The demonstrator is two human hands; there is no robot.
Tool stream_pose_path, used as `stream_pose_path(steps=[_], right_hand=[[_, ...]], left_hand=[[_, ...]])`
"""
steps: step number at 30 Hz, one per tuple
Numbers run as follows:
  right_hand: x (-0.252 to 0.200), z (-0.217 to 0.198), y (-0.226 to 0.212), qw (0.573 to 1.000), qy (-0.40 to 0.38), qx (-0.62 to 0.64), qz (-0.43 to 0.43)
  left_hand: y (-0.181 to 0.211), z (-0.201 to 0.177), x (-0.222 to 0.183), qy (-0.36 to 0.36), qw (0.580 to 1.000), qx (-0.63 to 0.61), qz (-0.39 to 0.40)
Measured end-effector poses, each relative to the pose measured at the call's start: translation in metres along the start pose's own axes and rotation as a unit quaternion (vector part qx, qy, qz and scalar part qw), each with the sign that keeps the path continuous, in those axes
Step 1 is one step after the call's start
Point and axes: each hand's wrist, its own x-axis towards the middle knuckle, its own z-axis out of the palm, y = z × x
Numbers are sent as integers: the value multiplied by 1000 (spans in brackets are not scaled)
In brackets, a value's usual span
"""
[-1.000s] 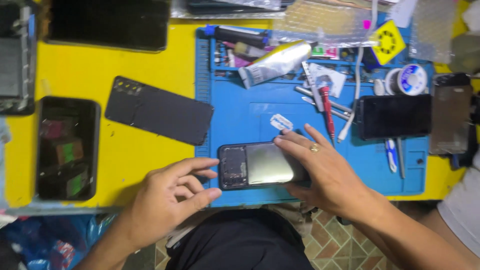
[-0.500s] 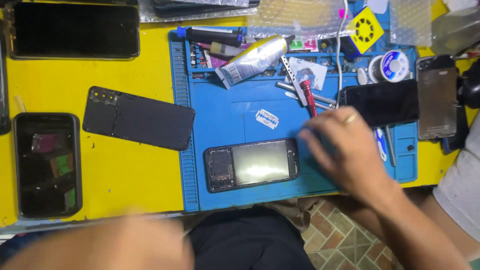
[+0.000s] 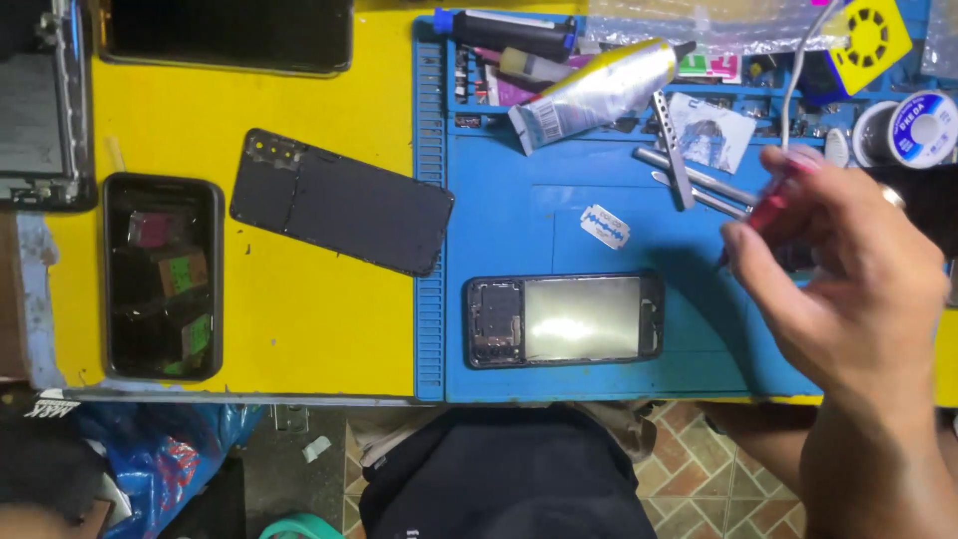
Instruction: The person removes the back cover of a smartphone and uses a red screwdriver to unscrew and remove several screws from the internal frame. They then use the screwdriver to pry and separate the screen assembly from the phone's body.
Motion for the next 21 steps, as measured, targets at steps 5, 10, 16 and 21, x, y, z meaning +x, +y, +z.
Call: stream_pose_path(steps=[5, 10, 16, 21], right_hand=[[-2, 29, -27, 975, -11, 205, -82], [-33, 57, -37, 922, -91, 368, -82], [-62, 65, -39, 737, -134, 609, 260], [-46, 82, -41, 947, -64, 285, -134]], left_hand=[[-45, 54, 19, 20, 999, 32, 38], [-98, 129, 34, -77, 990, 97, -64], [-111, 148, 28, -120, 985, 90, -83], [-111, 147, 24, -138, 981, 109, -79]])
